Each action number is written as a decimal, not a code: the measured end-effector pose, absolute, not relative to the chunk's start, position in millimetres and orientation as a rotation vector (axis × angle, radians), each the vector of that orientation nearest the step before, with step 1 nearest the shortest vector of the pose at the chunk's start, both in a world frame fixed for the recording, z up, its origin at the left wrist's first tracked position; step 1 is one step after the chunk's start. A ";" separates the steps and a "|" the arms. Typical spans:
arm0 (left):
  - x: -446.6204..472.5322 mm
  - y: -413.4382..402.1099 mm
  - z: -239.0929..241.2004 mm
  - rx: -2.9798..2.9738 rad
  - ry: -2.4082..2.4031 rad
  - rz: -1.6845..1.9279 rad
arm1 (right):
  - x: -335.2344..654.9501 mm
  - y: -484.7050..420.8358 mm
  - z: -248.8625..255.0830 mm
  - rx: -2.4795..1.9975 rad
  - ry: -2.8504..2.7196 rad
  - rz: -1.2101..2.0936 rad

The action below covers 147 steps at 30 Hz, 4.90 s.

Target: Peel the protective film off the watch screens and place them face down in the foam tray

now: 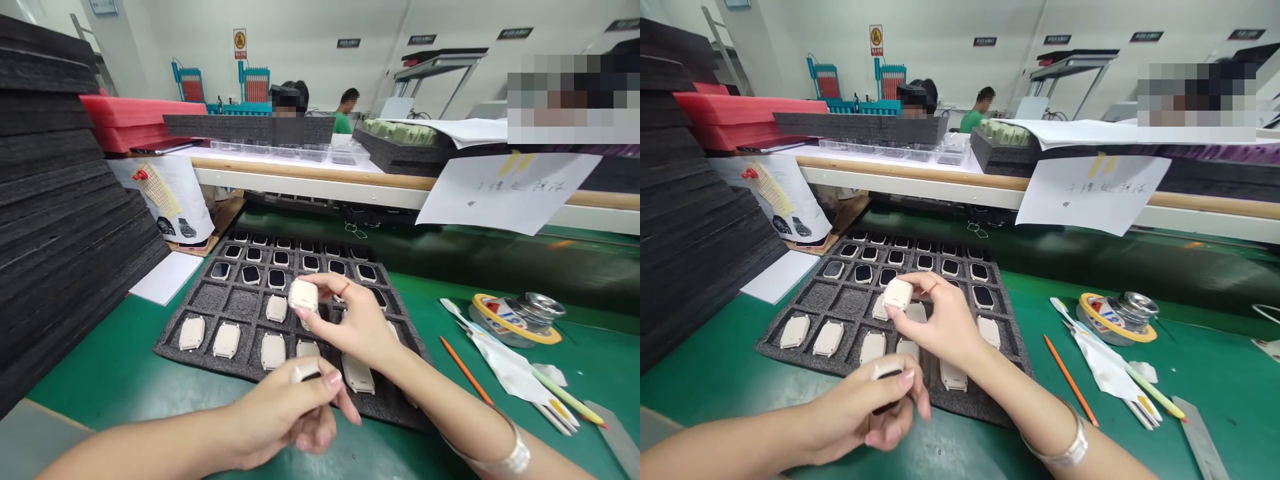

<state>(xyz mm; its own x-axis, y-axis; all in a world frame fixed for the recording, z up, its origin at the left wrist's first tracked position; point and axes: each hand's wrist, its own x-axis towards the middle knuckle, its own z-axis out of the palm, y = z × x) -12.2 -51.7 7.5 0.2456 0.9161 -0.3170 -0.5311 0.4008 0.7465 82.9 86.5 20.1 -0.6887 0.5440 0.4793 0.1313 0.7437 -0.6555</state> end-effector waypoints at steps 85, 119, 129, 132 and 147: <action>-21.9 -40.0 3.0 0.447 0.895 1.331 | 123.2 47.1 10.6 -0.214 -2.244 0.835; -186.5 -7.5 -7.2 1.495 2.726 0.611 | 94.5 114.5 13.4 -0.685 -2.629 0.617; -205.7 7.0 -5.3 1.324 2.605 0.639 | 34.7 158.0 22.2 -0.822 -3.118 0.318; -208.7 10.8 0.0 1.319 2.471 0.794 | 29.7 156.1 34.3 -0.828 -3.160 0.245; -183.9 19.7 26.6 1.587 2.543 0.447 | -17.6 136.6 40.9 -0.753 -3.300 0.176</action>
<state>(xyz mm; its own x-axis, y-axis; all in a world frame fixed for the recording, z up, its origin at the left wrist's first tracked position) -183.9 19.7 26.6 -0.4472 0.8924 0.0607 0.8596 0.4101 0.3047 -17.6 136.6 40.9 -0.8723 0.4134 -0.2612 0.4389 0.8974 -0.0454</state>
